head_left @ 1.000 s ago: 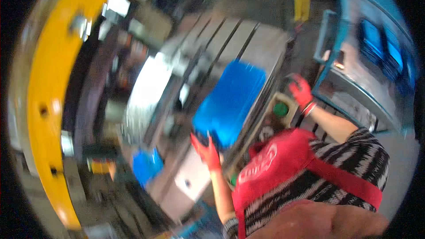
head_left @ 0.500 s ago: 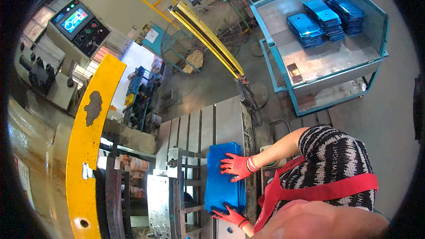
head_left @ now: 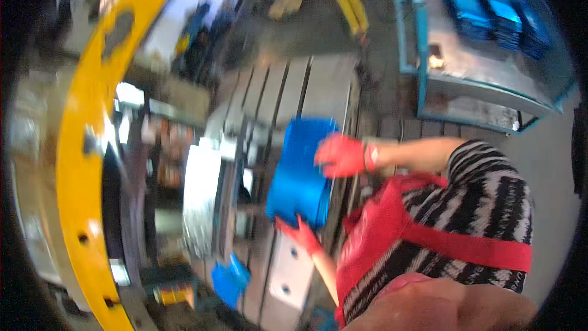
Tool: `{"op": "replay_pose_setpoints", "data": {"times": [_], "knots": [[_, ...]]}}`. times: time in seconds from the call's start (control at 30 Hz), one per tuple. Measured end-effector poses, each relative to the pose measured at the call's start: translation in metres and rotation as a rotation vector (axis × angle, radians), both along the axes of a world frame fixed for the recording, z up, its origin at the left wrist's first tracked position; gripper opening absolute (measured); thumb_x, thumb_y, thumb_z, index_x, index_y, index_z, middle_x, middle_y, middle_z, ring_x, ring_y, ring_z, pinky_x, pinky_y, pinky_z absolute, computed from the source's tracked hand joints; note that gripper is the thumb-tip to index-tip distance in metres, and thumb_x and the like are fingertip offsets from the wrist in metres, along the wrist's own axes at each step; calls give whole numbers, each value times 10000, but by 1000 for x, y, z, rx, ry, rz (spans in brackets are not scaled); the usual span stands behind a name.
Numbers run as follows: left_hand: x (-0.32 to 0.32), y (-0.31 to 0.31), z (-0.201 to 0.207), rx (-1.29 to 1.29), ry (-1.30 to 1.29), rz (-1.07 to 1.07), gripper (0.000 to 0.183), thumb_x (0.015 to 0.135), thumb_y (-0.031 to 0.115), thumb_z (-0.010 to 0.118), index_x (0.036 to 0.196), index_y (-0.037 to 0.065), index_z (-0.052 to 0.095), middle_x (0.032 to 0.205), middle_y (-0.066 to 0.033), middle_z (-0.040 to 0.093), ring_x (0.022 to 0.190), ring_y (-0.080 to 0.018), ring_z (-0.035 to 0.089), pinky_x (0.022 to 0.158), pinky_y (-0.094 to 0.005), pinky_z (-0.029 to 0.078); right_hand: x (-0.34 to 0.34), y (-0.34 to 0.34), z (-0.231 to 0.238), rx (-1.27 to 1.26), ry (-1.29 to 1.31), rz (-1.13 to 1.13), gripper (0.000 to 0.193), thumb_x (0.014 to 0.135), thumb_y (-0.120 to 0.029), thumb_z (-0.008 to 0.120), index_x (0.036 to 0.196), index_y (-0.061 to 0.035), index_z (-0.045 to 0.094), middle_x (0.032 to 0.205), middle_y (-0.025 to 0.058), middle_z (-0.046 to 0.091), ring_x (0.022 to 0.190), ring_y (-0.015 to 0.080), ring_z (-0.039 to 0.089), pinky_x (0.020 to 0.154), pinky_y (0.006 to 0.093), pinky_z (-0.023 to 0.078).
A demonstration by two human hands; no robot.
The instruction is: Operating a metal press to stamp shapes into blue metal sheets and organizing them in a storage bin.
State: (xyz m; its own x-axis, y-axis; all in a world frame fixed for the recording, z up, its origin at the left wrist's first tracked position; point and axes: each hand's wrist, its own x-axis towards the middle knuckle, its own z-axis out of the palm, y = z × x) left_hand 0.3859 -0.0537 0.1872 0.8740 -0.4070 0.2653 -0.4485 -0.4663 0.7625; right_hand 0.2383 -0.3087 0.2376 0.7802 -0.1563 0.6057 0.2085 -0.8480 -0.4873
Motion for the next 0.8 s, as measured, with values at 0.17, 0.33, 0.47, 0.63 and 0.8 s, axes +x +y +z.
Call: {"op": "replay_pose_setpoints", "data": {"times": [0.17, 0.33, 0.47, 0.63, 0.8], "knots": [[-2, -20, 16, -61, 33, -3, 664, 793, 224, 613, 1348, 80, 279, 1410, -171, 198, 1308, -301, 138, 1061, -421, 113, -33, -45, -8, 373, -87, -396, 308, 803, -275, 567, 1026, -64, 571, 1022, 137, 579, 952, 304, 541, 840, 381, 421], [4, -9, 4, -7, -30, 22, 645, 805, 194, 590, 1348, 59, 268, 1397, -164, 240, 1304, -293, 157, 1060, -414, 116, -40, -59, -39, 578, 209, -560, 450, 787, -454, 550, 980, -51, 593, 950, 168, 600, 894, 321, 560, 808, 368, 432], [-4, -7, 2, -24, 34, 52, 678, 791, 288, 623, 1334, 52, 293, 1390, -184, 234, 1292, -316, 184, 1058, -428, 154, -37, -50, 3, 673, 595, -411, 591, 753, -593, 493, 886, -30, 614, 798, 198, 612, 781, 340, 589, 705, 408, 455], [-17, -1, 21, -67, 37, 43, 666, 800, 349, 603, 1312, 26, 325, 1359, -195, 293, 1274, -315, 227, 1059, -435, 146, -8, -35, -14, 435, 505, -419, 510, 695, -502, 556, 696, 5, 604, 721, 211, 593, 688, 369, 577, 638, 446, 452], [-3, 9, 9, 67, -10, 89, 656, 806, 341, 590, 1331, 63, 311, 1399, -189, 209, 1292, -339, 167, 1048, -460, 162, 0, -35, 2, 85, 503, -469, 418, 713, -442, 556, 685, -28, 601, 717, 186, 595, 706, 375, 567, 630, 450, 451]]}}
